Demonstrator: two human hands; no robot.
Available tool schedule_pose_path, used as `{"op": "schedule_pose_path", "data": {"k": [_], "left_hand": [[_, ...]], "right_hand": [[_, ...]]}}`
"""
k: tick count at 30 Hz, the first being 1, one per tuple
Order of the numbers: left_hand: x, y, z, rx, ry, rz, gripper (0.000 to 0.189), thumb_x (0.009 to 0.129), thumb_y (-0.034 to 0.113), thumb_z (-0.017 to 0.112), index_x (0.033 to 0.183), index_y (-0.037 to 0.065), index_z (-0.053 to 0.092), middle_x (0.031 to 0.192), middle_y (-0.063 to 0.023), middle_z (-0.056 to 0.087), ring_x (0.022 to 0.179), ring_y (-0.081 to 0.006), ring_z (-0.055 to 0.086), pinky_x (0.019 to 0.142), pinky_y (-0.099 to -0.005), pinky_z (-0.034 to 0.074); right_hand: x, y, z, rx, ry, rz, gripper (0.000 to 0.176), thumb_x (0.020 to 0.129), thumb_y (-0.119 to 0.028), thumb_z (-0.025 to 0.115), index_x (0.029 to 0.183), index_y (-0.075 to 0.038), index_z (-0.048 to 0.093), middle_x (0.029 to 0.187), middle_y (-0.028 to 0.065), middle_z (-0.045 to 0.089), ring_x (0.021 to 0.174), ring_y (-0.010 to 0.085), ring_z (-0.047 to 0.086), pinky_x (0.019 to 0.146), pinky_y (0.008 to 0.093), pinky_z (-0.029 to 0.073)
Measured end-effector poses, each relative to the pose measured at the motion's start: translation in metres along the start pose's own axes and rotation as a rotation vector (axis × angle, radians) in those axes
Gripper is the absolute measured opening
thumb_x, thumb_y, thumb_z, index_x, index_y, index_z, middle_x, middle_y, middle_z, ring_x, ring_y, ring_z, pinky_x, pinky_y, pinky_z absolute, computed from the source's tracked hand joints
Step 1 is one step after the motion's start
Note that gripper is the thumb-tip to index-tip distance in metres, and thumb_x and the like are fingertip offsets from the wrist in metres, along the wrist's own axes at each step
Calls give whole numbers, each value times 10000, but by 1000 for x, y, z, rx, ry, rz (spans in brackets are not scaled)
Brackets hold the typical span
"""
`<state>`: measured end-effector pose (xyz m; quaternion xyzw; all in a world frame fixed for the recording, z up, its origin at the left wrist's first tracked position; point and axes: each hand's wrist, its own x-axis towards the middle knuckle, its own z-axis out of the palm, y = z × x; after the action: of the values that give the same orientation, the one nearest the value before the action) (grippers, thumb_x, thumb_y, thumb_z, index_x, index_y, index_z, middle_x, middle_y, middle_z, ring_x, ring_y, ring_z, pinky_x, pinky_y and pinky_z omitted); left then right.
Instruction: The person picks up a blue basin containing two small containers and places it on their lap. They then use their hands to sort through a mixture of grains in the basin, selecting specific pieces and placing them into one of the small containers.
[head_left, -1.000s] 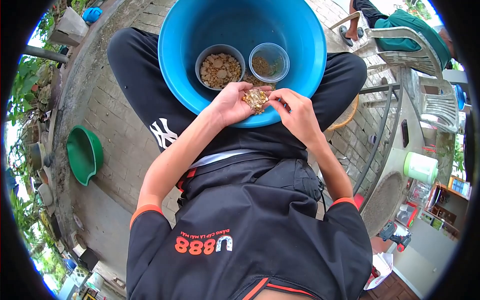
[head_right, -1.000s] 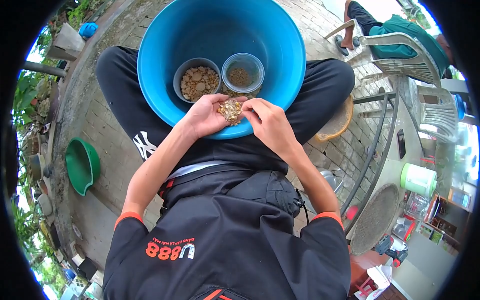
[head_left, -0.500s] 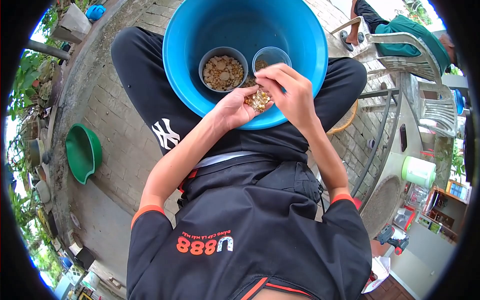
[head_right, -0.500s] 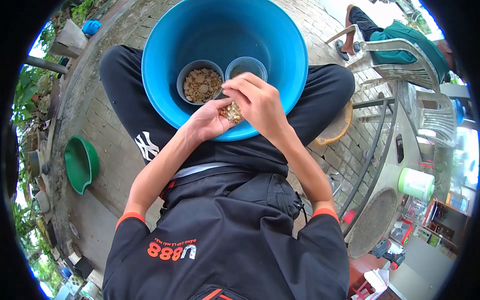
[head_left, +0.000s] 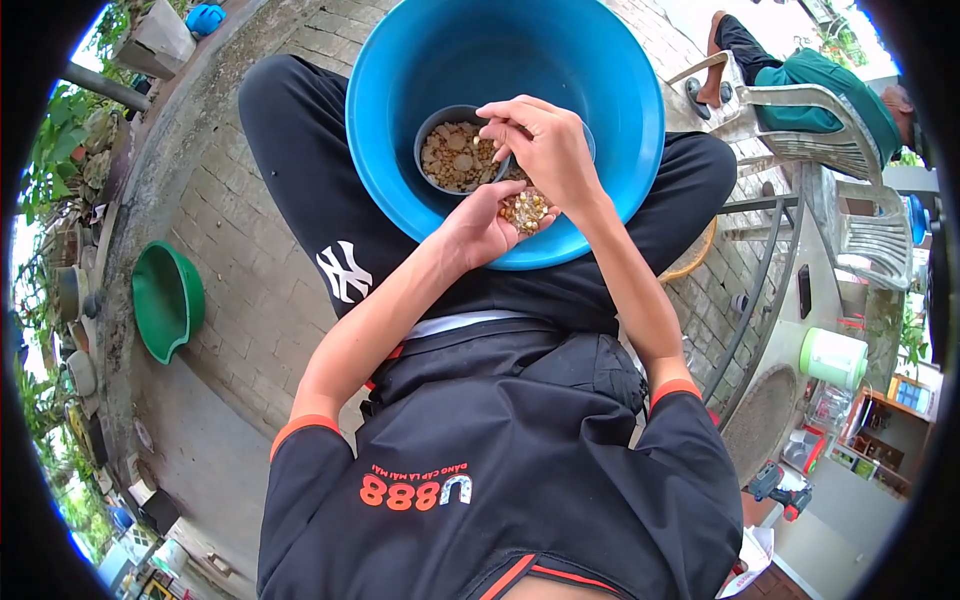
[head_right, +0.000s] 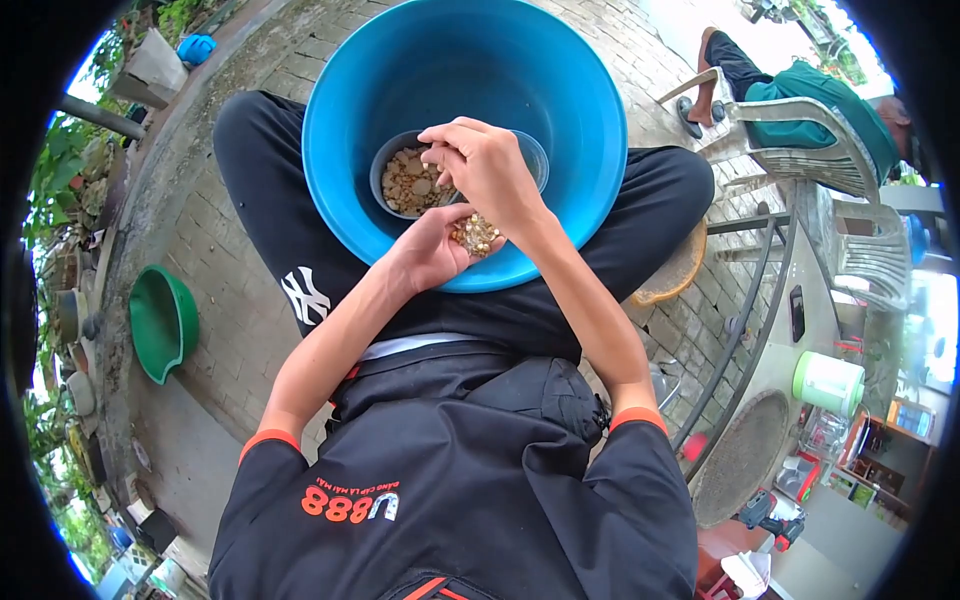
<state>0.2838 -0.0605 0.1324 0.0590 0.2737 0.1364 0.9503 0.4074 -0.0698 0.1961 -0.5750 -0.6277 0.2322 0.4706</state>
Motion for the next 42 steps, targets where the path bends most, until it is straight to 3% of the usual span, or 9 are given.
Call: {"op": "schedule_pose_path", "data": {"k": [6,8,14,17,21,23,37,42], "left_hand": [[3,-3,-6,16,-38,5,300,1063,131,434,1261,-87,498,1221,-196,594,1118,-289,627,989,-419,547],[2,-4,-6,25,-28,7,309,1067,128,409,1251,-104,500,1223,-220,594,1117,-312,631,996,-413,544],[1,-4,-4,116,-2,35,307,1058,140,414,1223,-99,512,1180,-210,616,1096,-297,630,989,-449,537],[1,-3,-6,66,-84,3,302,1046,145,396,1205,-91,498,1206,-238,592,1125,-328,617,1059,-512,489],[0,-2,-5,73,-57,-7,328,1054,149,363,1200,-105,512,1168,-230,604,1084,-321,626,1015,-504,516],[2,-1,-9,49,-97,-29,329,1048,144,384,1222,-116,485,1235,-252,573,1164,-350,591,1098,-518,458],[5,-1,-12,20,-81,-55,373,1050,142,354,1241,-150,486,1223,-260,583,1151,-341,598,1089,-503,461],[6,0,-15,29,-80,-61,367,1049,147,359,1232,-142,494,1210,-253,590,1145,-332,602,1076,-491,469]], "right_hand": [[-22,-8,-22,-160,69,-47,78,869,14,683,939,-2,715,891,80,710,697,164,696,604,271,546],[-47,-3,-35,-369,109,-340,101,842,27,695,935,-10,710,895,93,698,732,214,685,635,317,554],[-96,2,-46,-447,-62,-161,176,824,12,711,1000,-5,704,907,100,670,791,261,669,710,359,556],[-100,8,-42,-497,-82,-137,202,815,9,695,1015,-12,704,941,101,653,842,268,671,735,355,558],[-101,17,-40,-559,-143,-116,206,818,-6,661,1019,-21,701,940,89,621,868,256,663,741,354,558],[-100,17,-40,-561,-145,-129,210,814,-9,661,1020,-22,700,930,88,616,859,252,662,736,353,558],[-96,15,-42,-530,-183,-128,137,823,-23,679,959,-31,688,924,83,598,840,246,658,720,358,554],[-96,15,-41,-545,-163,-145,112,844,-30,709,947,-22,664,955,99,656,820,290,674,724,366,558]]}}
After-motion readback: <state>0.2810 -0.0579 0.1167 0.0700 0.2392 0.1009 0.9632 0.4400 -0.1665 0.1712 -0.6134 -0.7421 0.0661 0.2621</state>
